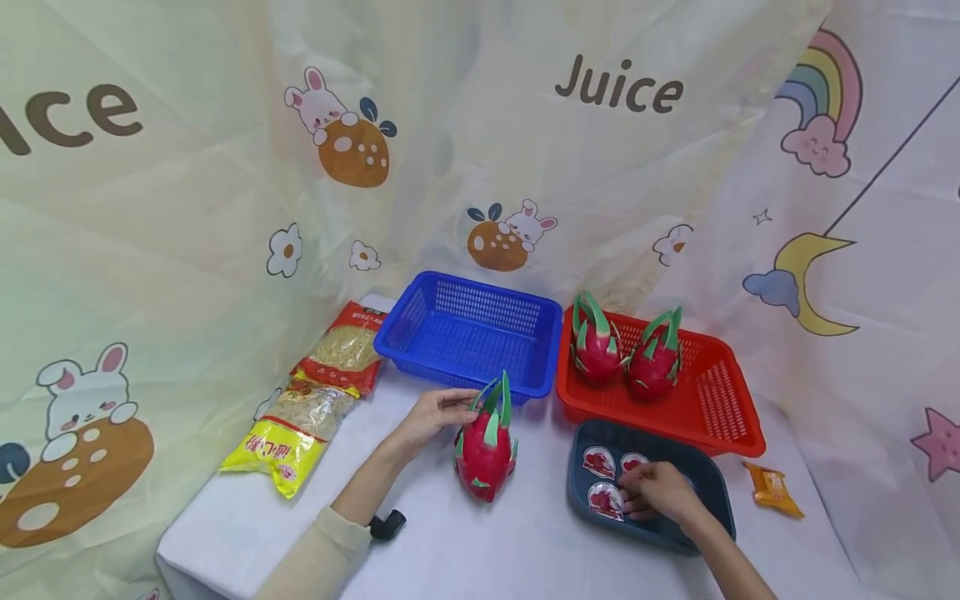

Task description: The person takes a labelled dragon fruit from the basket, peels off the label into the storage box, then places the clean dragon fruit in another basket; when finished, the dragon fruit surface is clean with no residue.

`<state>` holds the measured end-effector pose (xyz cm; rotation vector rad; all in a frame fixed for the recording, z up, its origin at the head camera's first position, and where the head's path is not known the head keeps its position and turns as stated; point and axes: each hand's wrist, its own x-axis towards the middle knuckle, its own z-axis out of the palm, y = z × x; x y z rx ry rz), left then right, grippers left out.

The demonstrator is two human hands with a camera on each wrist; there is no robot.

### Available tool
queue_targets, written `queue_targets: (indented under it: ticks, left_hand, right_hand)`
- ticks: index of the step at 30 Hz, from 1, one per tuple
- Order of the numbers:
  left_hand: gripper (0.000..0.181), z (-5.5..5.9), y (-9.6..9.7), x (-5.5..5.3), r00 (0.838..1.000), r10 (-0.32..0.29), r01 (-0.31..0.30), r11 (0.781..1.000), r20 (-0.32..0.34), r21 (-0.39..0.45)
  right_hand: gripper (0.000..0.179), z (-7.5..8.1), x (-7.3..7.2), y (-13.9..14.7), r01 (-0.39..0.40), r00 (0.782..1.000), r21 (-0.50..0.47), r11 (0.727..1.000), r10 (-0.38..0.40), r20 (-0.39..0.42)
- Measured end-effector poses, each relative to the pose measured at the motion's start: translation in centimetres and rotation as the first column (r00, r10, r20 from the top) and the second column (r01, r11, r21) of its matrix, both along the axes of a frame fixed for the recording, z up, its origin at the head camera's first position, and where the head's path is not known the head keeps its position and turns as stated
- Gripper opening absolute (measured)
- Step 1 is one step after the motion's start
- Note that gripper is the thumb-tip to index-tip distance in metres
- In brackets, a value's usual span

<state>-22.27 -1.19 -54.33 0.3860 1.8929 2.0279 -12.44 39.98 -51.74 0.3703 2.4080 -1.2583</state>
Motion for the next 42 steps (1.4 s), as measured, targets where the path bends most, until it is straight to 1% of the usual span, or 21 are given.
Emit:
queue_targets:
  ticks: [1,5,8,12,20,23,28,29,32,36,39,42]
  left_hand:
    - [0.049,0.0,0.0,0.1,1.0,0.0,0.0,1.0,0.001,-0.003]
    - [0.05,-0.1,-0.1,0.2,1.0,-0.005,0.005,1.0,-0.003,-0.004]
    - [0.05,-0.3,-0.1,0.2,1.0,-0.01,0.01,1.0,-0.004,0.0]
    - [0.05,-0.2,-0.2,0.3,1.0,-0.015,0.015,1.0,0.014,0.006]
    - [0.05,-0.5,-0.2,0.4,1.0,-0.012,0.012,1.0,0.025,0.009]
    - [0.05,-0.6,-0.2,0.4,1.0,-0.014,0.013,1.0,0.028,0.007]
    - [0.051,-0.6,-0.2,0.5,1.0,-0.016,0.016,1.0,0.024,0.003]
    - [0.051,-0.5,-0.2,0.5,1.0,-0.017,0.017,1.0,0.021,0.001]
    - [0.05,-0.1,-0.2,0.5,1.0,-0.016,0.016,1.0,0.006,0.006]
    - [0.049,0.2,-0.2,0.2,1.0,-0.013,0.013,1.0,-0.006,0.013]
    - [0.05,0.1,-0.2,0.0,1.0,-0.018,0.018,1.0,-0.009,0.007]
    - [0.051,0.1,-0.2,-0.1,1.0,-0.023,0.023,1.0,-0.005,0.002]
  right_hand:
    - [0.027,0.0,0.0,0.0,0.02,1.0,-0.004,1.0,-0.02,0.01]
    - [0.03,0.0,0.2,0.2,0.043,0.999,-0.012,0.999,-0.043,0.025]
    - [0.031,0.0,0.3,0.3,0.045,0.999,-0.027,0.999,-0.045,0.021]
    - [0.03,0.1,0.4,0.4,0.037,0.999,-0.041,0.998,-0.036,0.019]
    - [0.032,0.3,0.6,0.5,0.058,0.998,-0.045,0.997,-0.057,0.03]
    - [0.03,0.5,0.7,0.5,0.063,0.998,-0.027,0.998,-0.062,0.017]
    - [0.03,1.4,0.4,0.3,0.059,0.997,0.01,0.998,-0.058,-0.045]
    - [0.03,1.7,0.3,0.1,0.05,0.997,0.017,0.999,-0.049,-0.061]
    - [0.034,2.9,-0.3,-0.6,-0.018,0.992,0.015,1.0,0.02,-0.124]
    - [0.036,4.6,-1.5,-2.2,-0.124,0.969,-0.003,0.992,0.121,-0.215]
    - [0.038,5.7,-2.6,-3.6,-0.165,0.958,-0.052,0.985,0.148,-0.244]
    - [0.04,6.4,-3.9,-5.3,-0.194,0.956,-0.119,0.974,0.16,-0.247]
